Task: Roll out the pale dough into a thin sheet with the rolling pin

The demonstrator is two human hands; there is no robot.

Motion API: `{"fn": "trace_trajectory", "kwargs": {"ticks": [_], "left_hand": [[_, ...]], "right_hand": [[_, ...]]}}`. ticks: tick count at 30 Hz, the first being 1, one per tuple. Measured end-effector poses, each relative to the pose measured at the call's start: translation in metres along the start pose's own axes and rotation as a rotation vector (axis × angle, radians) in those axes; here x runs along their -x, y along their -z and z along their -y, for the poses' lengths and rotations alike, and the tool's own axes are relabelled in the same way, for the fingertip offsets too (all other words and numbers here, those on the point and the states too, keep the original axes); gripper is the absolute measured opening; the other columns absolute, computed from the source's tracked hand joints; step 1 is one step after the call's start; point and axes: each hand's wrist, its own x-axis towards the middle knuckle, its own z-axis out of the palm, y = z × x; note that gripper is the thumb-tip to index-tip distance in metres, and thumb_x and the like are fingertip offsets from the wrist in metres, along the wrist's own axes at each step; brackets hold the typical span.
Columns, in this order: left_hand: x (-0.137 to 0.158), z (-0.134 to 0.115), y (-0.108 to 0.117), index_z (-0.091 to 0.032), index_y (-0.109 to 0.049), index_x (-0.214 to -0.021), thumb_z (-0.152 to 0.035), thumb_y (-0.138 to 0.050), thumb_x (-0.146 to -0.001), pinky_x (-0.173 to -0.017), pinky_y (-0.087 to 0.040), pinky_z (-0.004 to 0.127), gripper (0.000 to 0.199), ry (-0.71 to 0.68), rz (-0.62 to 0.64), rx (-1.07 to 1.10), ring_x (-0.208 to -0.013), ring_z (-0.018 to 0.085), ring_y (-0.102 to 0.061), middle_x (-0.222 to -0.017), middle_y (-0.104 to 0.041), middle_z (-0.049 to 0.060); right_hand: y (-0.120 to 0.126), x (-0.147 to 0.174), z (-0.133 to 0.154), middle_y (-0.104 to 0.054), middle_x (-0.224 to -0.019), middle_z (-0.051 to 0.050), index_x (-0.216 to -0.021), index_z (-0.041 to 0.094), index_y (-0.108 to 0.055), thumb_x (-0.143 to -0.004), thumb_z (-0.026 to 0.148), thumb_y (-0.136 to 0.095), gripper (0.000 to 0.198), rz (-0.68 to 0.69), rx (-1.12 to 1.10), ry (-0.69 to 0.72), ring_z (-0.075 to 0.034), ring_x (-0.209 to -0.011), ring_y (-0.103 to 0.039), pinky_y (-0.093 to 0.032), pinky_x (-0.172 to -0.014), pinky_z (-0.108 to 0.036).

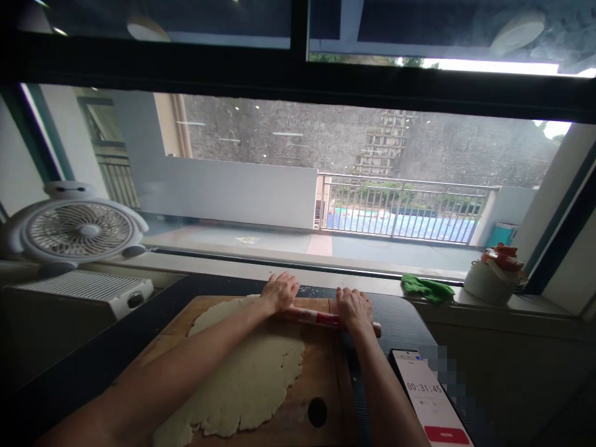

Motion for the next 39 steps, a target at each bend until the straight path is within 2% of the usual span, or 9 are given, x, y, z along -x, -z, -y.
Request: {"fn": "trace_trajectory", "kwargs": {"ticks": [5, 9, 12, 15, 22, 25, 30, 34, 39], "left_hand": [[0.048, -0.006, 0.009, -0.021, -0.055, -0.118, -0.035, -0.022, -0.095, -0.110, -0.018, 0.046, 0.043, -0.129, 0.021, 0.034, -0.127, 0.020, -0.039, -0.127, -0.056, 0.005], [0.115, -0.015, 0.025, -0.020, -0.040, -0.135, -0.043, -0.022, -0.095, -0.112, -0.014, 0.044, 0.049, -0.261, 0.073, 0.056, -0.133, 0.020, -0.030, -0.140, -0.042, 0.007], [0.141, -0.020, 0.034, -0.017, -0.025, -0.142, -0.049, -0.022, -0.094, -0.112, -0.011, 0.043, 0.058, -0.271, 0.160, 0.059, -0.137, 0.020, -0.020, -0.147, -0.029, 0.010], [0.129, -0.018, 0.033, -0.015, -0.027, -0.142, -0.054, -0.023, -0.092, -0.112, -0.010, 0.046, 0.063, -0.237, 0.195, 0.048, -0.137, 0.023, -0.020, -0.147, -0.029, 0.012], [0.024, 0.008, 0.004, -0.017, -0.050, -0.124, -0.041, -0.027, -0.093, -0.108, -0.017, 0.053, 0.046, -0.025, 0.083, 0.028, -0.131, 0.025, -0.033, -0.134, -0.048, 0.011], [0.002, 0.014, 0.002, -0.017, -0.058, -0.111, -0.033, -0.029, -0.094, -0.107, -0.020, 0.052, 0.038, 0.017, 0.064, 0.025, -0.127, 0.025, -0.038, -0.127, -0.055, 0.011], [0.045, 0.008, 0.016, -0.017, -0.057, -0.116, -0.031, -0.026, -0.094, -0.111, -0.017, 0.044, 0.040, -0.240, 0.077, 0.091, -0.129, 0.023, -0.035, -0.127, -0.055, 0.008], [0.101, 0.000, 0.022, -0.019, -0.036, -0.138, -0.037, -0.042, -0.087, -0.112, -0.018, 0.042, 0.054, -0.311, 0.105, 0.138, -0.132, 0.024, -0.031, -0.142, -0.039, 0.009], [0.079, 0.008, 0.015, -0.016, -0.038, -0.135, -0.046, -0.037, -0.089, -0.110, -0.020, 0.045, 0.055, -0.196, 0.140, 0.131, -0.131, 0.026, -0.032, -0.141, -0.040, 0.012]], "right_hand": [[0.004, 0.049, -0.001, -0.059, -0.107, -0.005, -0.111, 0.026, -0.055, -0.095, 0.049, -0.020, 0.044, -0.023, -0.020, 0.107, -0.022, -0.108, -0.049, -0.037, -0.089, -0.040], [0.011, 0.107, -0.005, -0.058, -0.112, -0.003, -0.110, 0.028, -0.056, -0.094, 0.050, -0.021, 0.045, -0.025, -0.026, 0.198, -0.022, -0.115, -0.043, -0.029, -0.095, -0.039], [0.012, 0.122, -0.007, -0.053, -0.124, -0.004, -0.123, 0.027, -0.049, -0.093, 0.051, -0.024, 0.046, -0.010, -0.022, 0.218, -0.022, -0.121, -0.038, -0.022, -0.100, -0.040], [0.010, 0.102, -0.002, -0.052, -0.125, -0.006, -0.126, 0.026, -0.048, -0.093, 0.051, -0.024, 0.048, 0.008, -0.016, 0.203, -0.024, -0.121, -0.038, -0.022, -0.099, -0.041], [-0.004, -0.003, 0.018, -0.054, -0.119, -0.011, -0.121, 0.023, -0.052, -0.094, 0.045, -0.014, 0.051, 0.036, -0.012, 0.127, -0.026, -0.114, -0.044, -0.031, -0.090, -0.045], [-0.006, -0.025, 0.023, -0.051, -0.125, -0.013, -0.127, 0.021, -0.047, -0.094, 0.045, -0.013, 0.053, 0.035, -0.019, 0.143, -0.026, -0.116, -0.043, -0.032, -0.091, -0.044], [0.001, 0.017, 0.017, -0.042, -0.138, -0.004, -0.132, 0.026, -0.042, -0.094, 0.046, -0.024, 0.047, 0.045, -0.016, 0.374, -0.021, -0.131, -0.026, -0.022, -0.104, -0.038], [-0.002, 0.061, 0.003, -0.039, -0.141, -0.002, -0.136, 0.027, -0.037, -0.093, 0.048, -0.030, 0.048, 0.014, -0.007, 0.637, -0.022, -0.135, -0.020, -0.018, -0.108, -0.042], [-0.015, 0.014, 0.026, -0.042, -0.139, -0.006, -0.130, 0.024, -0.046, -0.094, 0.045, -0.028, 0.045, -0.027, -0.002, 0.486, -0.025, -0.134, -0.023, -0.018, -0.107, -0.048]]}}
